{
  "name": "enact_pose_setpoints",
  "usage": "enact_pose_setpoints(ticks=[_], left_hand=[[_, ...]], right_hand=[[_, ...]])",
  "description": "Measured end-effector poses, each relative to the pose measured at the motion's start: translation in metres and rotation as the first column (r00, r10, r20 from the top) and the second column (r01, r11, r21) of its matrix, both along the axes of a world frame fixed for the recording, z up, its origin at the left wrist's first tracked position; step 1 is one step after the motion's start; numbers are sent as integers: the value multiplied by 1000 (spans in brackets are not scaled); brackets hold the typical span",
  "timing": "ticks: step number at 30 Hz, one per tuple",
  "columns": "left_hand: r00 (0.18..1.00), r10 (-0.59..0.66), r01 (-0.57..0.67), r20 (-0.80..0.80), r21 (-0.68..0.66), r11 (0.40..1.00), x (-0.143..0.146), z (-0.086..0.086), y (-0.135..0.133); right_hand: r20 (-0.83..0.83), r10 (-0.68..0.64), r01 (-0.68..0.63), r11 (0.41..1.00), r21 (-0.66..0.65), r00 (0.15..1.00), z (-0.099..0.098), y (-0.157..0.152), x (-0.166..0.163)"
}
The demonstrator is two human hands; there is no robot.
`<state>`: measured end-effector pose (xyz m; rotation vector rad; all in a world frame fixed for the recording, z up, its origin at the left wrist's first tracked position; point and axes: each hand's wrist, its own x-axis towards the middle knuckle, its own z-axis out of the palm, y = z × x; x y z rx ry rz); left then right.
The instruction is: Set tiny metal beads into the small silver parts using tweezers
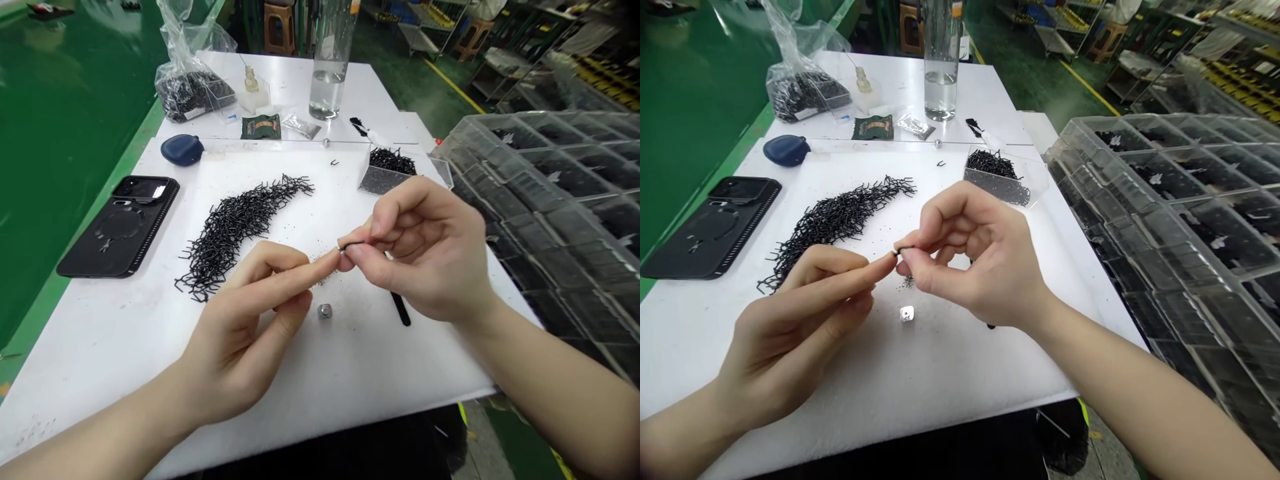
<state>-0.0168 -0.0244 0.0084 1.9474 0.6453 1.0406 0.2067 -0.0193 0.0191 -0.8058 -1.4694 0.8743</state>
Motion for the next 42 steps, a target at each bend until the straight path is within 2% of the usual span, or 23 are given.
enact_pose_setpoints(ticks=[5,9,14,16,17,19,22,24,26,28,32,34,36,37,38,39,40,42], left_hand=[[1000,0,0,4,46,999,-3,-2,4],[998,-8,11,-66,56,998,-4,-4,3],[995,7,-24,-99,-164,986,0,-4,0],[996,34,-51,-85,-207,977,2,-4,0],[995,50,-67,-90,-208,976,2,-4,0],[990,58,-81,-127,-187,979,3,-3,0],[976,29,-58,-217,-129,990,4,-1,-2],[964,-1,-24,-265,-91,996,4,-1,-3],[954,-25,10,-300,-52,999,5,-2,-3],[942,-35,35,-333,-5,999,5,-2,-3],[920,-15,49,-393,76,996,5,-2,-5],[916,12,33,-401,105,994,6,-3,-7],[914,54,0,-402,134,991,8,-4,-7],[911,80,-20,-404,150,989,8,-4,-7],[906,104,-37,-410,169,985,8,-5,-7],[900,125,-48,-417,189,981,9,-5,-6],[894,142,-57,-425,206,977,9,-6,-6],[883,168,-71,-437,230,971,9,-7,-5]], right_hand=[[-34,36,-37,999,-24,999,0,1,0],[-18,2,-2,1000,-18,1000,1,2,-1],[16,-72,73,997,-37,997,4,6,-2],[32,-164,164,986,9,986,5,14,5],[51,-244,242,969,46,968,6,21,12],[100,-463,449,884,131,881,5,37,32],[123,-641,619,765,176,758,2,61,66],[181,-714,685,700,202,676,-3,71,83],[252,-743,710,668,225,620,-7,76,92],[318,-746,710,661,242,586,-9,77,94],[381,-747,713,652,259,545,0,67,88],[420,-697,675,701,228,582,12,56,82],[512,-548,569,812,135,661,24,42,75],[586,-416,484,874,46,696,30,34,71],[709,-186,375,920,-118,680,34,27,67],[783,25,298,917,-265,621,38,21,63],[819,184,261,890,-373,544,39,15,60],[841,316,241,860,-449,440,38,9,53]])
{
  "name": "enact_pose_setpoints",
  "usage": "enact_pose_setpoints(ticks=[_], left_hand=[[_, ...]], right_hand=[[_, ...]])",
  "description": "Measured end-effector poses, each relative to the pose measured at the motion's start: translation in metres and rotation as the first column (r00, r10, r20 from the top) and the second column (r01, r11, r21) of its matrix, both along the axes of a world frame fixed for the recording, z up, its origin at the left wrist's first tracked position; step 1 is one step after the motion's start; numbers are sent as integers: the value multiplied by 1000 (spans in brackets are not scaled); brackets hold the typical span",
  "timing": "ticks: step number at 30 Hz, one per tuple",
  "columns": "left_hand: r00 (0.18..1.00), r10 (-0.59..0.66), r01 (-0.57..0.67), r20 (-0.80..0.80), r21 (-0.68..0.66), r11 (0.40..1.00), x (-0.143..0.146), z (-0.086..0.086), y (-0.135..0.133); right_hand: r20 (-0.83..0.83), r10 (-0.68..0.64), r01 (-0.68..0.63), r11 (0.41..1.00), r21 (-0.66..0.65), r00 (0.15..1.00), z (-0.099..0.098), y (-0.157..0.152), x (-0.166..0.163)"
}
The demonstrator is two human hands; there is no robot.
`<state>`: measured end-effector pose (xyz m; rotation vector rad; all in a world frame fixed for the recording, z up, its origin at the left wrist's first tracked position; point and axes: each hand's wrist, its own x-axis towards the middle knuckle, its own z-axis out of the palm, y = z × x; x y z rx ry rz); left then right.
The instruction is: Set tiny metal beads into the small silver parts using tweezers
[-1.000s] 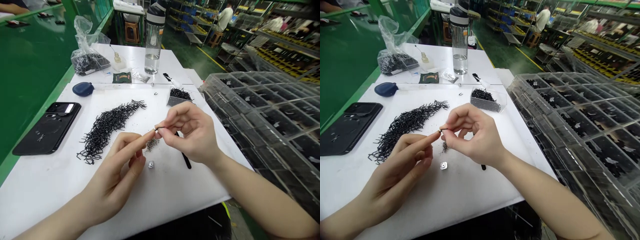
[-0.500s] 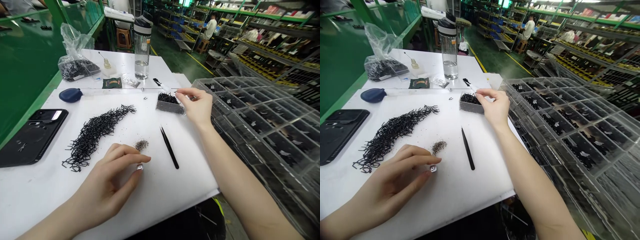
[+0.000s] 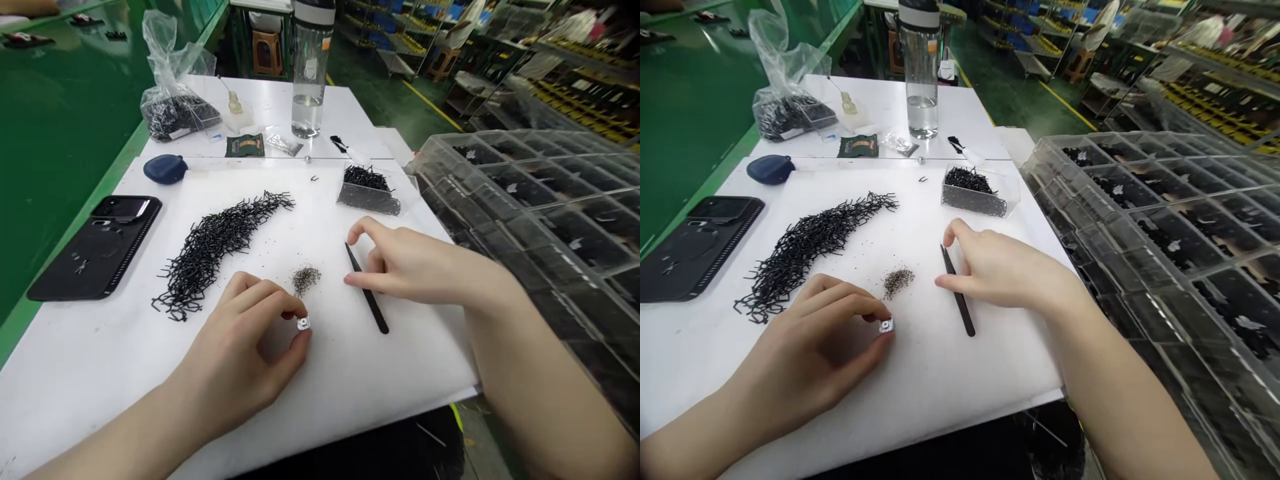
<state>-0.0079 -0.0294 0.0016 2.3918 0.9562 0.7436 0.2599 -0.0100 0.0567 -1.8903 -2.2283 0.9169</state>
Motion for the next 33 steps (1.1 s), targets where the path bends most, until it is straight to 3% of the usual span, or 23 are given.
enact_pose_setpoints(ticks=[4,7,10,11,13,15,19,22,25,28,33], left_hand=[[1000,22,-22,-16,-31,999,1,1,0],[999,26,-28,-24,-62,998,1,3,0],[999,27,-28,-31,-45,999,1,4,0],[999,38,-39,-36,-42,998,1,4,0],[997,62,-64,-39,-36,997,1,5,1],[997,69,-70,-43,-33,997,2,5,1],[997,55,-58,-56,-55,997,2,7,1],[996,69,-73,-64,-61,995,2,7,2],[994,71,-76,-79,-64,995,1,7,2],[993,86,-92,-81,-74,993,0,7,2],[991,80,-89,-106,-84,993,2,7,2]], right_hand=[[-62,47,-47,999,-2,997,-9,1,-3],[-348,53,-37,998,50,936,-12,6,0],[-744,-19,107,992,70,667,-9,11,1],[-831,-57,144,989,28,553,-7,13,1],[-872,-166,148,983,-109,460,-6,16,0],[-857,-194,136,980,-146,478,-10,20,0],[-855,-67,163,986,21,514,-30,26,0],[-783,25,89,991,103,622,-40,26,-1],[-678,162,-50,982,182,717,-39,23,-3],[-632,254,-107,959,261,732,-34,20,-5],[-606,231,-91,963,253,761,-35,18,-5]])
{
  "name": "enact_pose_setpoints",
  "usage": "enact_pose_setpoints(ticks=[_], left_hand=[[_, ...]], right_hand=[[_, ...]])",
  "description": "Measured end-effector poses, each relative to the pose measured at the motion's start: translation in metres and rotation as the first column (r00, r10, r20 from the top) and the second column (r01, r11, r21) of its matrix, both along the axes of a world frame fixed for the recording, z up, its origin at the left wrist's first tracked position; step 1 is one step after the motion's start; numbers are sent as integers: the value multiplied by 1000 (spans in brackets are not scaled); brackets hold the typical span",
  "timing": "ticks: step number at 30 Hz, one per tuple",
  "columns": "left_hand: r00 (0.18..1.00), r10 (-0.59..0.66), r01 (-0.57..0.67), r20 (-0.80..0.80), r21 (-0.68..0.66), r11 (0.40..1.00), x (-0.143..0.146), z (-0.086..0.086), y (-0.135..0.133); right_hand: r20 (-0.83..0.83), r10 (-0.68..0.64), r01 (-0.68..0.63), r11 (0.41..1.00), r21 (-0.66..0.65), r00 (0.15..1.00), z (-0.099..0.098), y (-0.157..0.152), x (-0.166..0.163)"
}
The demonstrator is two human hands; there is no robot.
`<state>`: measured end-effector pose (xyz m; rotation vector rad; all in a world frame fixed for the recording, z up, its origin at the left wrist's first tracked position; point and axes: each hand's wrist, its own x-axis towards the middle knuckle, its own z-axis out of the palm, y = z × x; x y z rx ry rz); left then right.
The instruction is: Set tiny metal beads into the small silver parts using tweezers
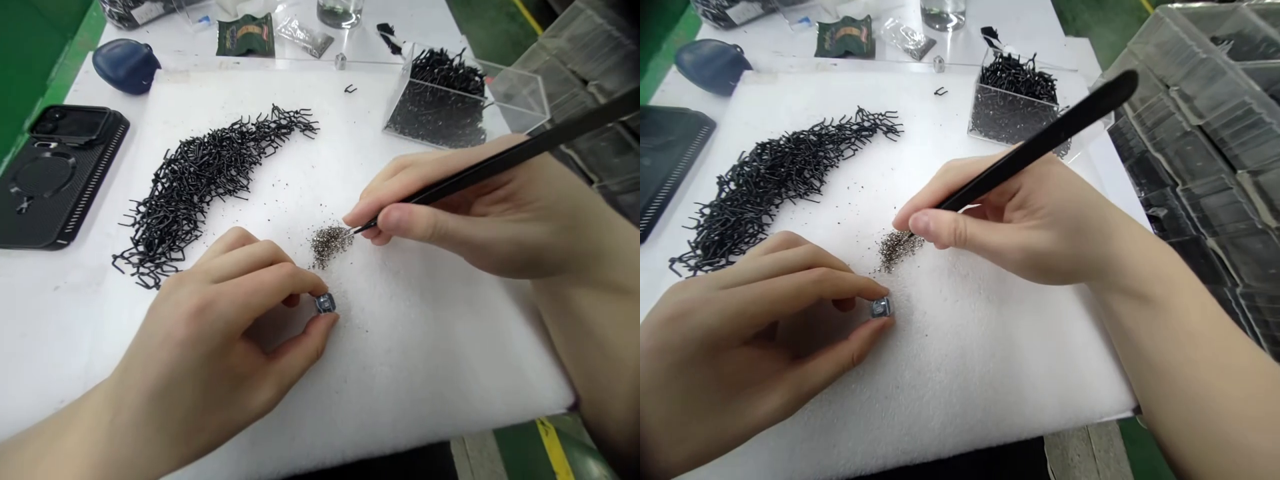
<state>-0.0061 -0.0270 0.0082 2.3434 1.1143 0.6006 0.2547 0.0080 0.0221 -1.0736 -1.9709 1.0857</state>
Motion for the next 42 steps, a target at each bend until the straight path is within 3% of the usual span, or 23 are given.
enact_pose_setpoints(ticks=[8,20,42], left_hand=[[1000,-1,1,-9,-9,1000,2,3,-1],[1000,-25,25,18,0,1000,-1,0,-1],[999,-30,29,28,3,1000,1,2,0]], right_hand=[[-25,-101,100,993,-56,995,-2,-1,-6],[64,-137,135,990,45,988,-4,-4,-7],[44,-83,82,996,32,996,-8,0,-2]])
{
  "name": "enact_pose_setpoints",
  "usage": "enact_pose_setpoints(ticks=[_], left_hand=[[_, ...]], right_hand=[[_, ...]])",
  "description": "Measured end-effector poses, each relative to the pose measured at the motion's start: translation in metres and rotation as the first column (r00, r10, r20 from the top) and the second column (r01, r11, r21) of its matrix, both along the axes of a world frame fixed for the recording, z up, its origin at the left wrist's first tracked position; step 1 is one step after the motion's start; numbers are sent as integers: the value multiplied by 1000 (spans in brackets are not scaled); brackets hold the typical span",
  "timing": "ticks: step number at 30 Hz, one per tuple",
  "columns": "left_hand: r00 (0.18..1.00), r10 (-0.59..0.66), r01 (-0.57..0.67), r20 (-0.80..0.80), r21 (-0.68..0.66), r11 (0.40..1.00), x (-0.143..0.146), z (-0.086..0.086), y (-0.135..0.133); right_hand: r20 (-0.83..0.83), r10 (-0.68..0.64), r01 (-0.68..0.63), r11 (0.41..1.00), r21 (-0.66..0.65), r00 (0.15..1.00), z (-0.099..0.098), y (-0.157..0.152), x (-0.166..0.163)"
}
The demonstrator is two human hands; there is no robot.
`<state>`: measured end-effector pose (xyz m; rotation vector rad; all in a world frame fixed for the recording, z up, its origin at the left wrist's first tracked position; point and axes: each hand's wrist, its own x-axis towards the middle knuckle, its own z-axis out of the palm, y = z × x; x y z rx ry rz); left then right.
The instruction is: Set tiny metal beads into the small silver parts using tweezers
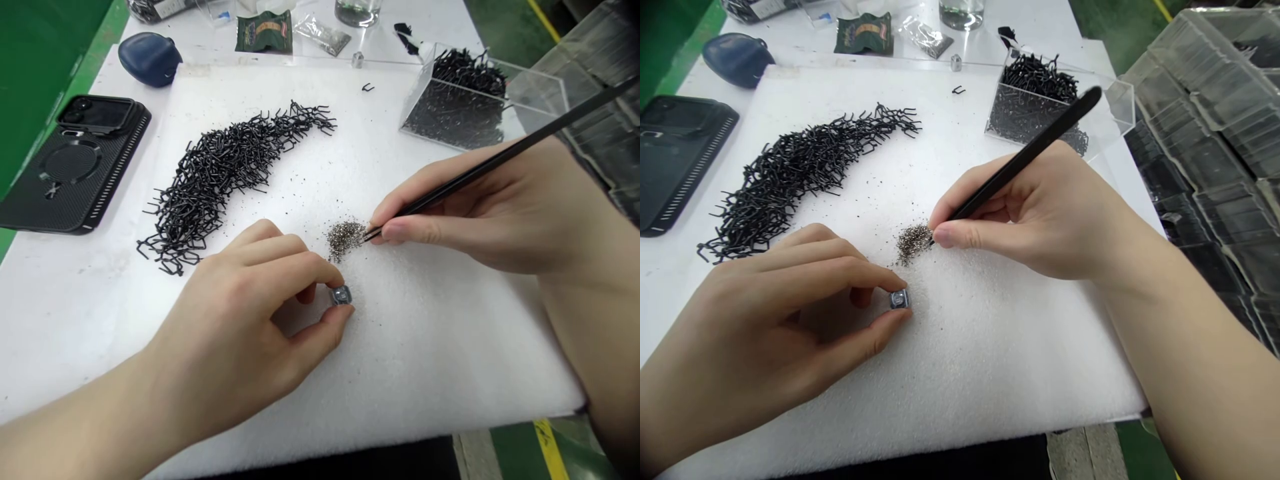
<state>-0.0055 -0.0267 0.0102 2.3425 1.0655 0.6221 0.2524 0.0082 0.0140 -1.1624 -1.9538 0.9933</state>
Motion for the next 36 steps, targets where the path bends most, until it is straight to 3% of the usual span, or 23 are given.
enact_pose_setpoints(ticks=[22,36], left_hand=[[1000,-3,2,28,3,1000,3,1,1],[999,-14,14,37,9,1000,1,0,2]], right_hand=[[10,-21,22,998,-63,1000,7,-3,-4],[22,-21,22,999,-38,1000,4,-3,-3]])
